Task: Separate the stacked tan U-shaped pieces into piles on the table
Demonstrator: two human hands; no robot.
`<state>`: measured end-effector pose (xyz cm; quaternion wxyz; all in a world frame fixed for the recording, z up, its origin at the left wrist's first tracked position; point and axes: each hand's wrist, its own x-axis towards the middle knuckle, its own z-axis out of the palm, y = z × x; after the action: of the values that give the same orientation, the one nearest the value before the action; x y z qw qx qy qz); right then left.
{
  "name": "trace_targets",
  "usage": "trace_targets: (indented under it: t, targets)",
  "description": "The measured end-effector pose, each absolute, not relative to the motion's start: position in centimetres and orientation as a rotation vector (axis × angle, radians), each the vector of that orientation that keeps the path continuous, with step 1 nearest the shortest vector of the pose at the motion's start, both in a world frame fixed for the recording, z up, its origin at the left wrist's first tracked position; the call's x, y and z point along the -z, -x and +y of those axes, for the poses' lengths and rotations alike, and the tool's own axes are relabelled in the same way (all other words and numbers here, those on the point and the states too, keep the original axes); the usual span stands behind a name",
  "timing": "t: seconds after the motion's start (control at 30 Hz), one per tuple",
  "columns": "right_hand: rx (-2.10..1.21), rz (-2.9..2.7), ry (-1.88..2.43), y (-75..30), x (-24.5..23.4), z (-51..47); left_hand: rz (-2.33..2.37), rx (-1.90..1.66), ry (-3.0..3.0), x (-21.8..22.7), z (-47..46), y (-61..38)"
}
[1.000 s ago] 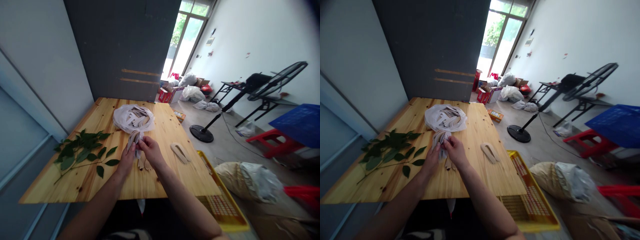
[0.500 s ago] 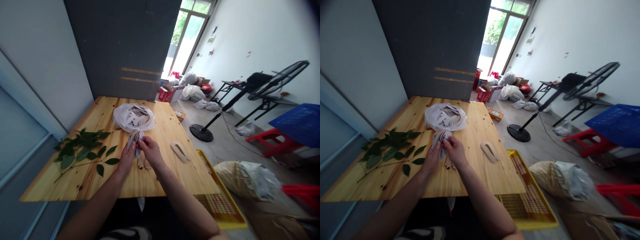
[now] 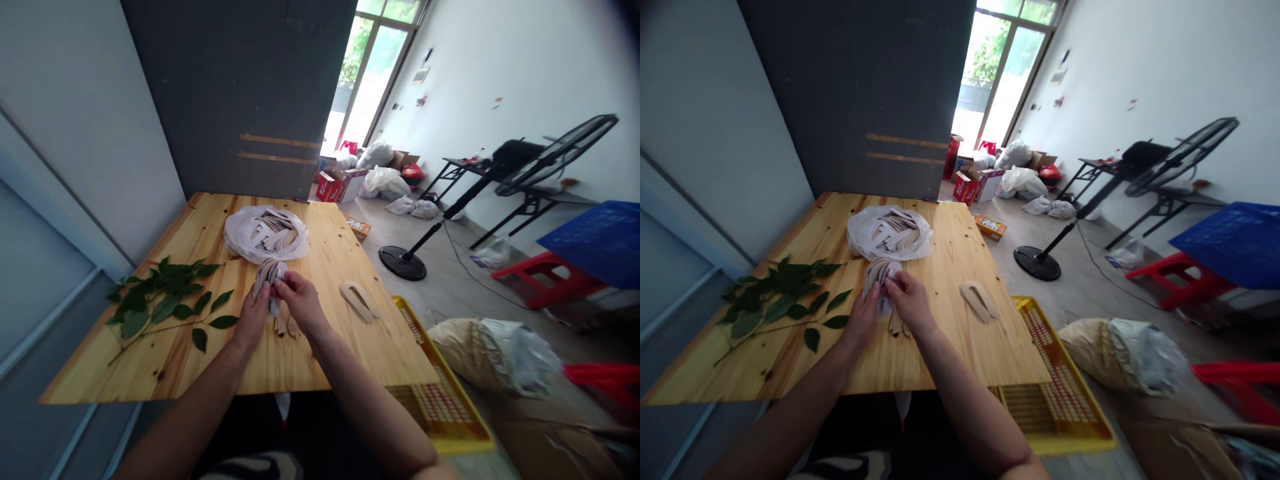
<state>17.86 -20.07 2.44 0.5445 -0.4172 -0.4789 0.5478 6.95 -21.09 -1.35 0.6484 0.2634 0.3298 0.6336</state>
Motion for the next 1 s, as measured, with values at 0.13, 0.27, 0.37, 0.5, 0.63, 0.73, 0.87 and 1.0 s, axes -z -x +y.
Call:
trace_targets:
  t: [0.13,0.27,0.37,0.5,0.63,0.73,0.87,1.0]
  targets:
    - [-1.322,-1.118,0.967,-17.9,-2.4,-20.0,0.87,-1.458,-0.826,1.2,-21.1,-7.0]
    - [-1.301,-1.148,0.999,-18.1,-2.3,-20.0,0.88,-1.463,-0.853,1.0,-21.2,-7.0]
    - [-1.202,-1.191,1.093,-18.1,-2.0,-19.8,0.882,-1.472,-0.832,0.9,-21.2,-7.0]
    - [-1.146,-1.2,1.132,-18.1,-1.7,-19.8,0.909,-1.491,-0.924,1.1,-21.3,-7.0]
    - [-1.126,-1.193,1.099,-18.0,-1.4,-20.2,0.948,-1.507,-1.008,1.6,-21.2,-7.0]
    - [-1.118,-1.18,1.081,-17.9,-1.3,-20.3,0.973,-1.527,-1.092,1.8,-21.1,-7.0]
    - [-1.147,-1.169,1.05,-17.9,-1.3,-20.2,0.993,-1.528,-1.148,1.9,-20.9,-6.9]
    - [-1.209,-1.144,0.999,-17.9,-1.5,-20.2,1.0,-1.541,-1.129,1.9,-21.0,-7.0]
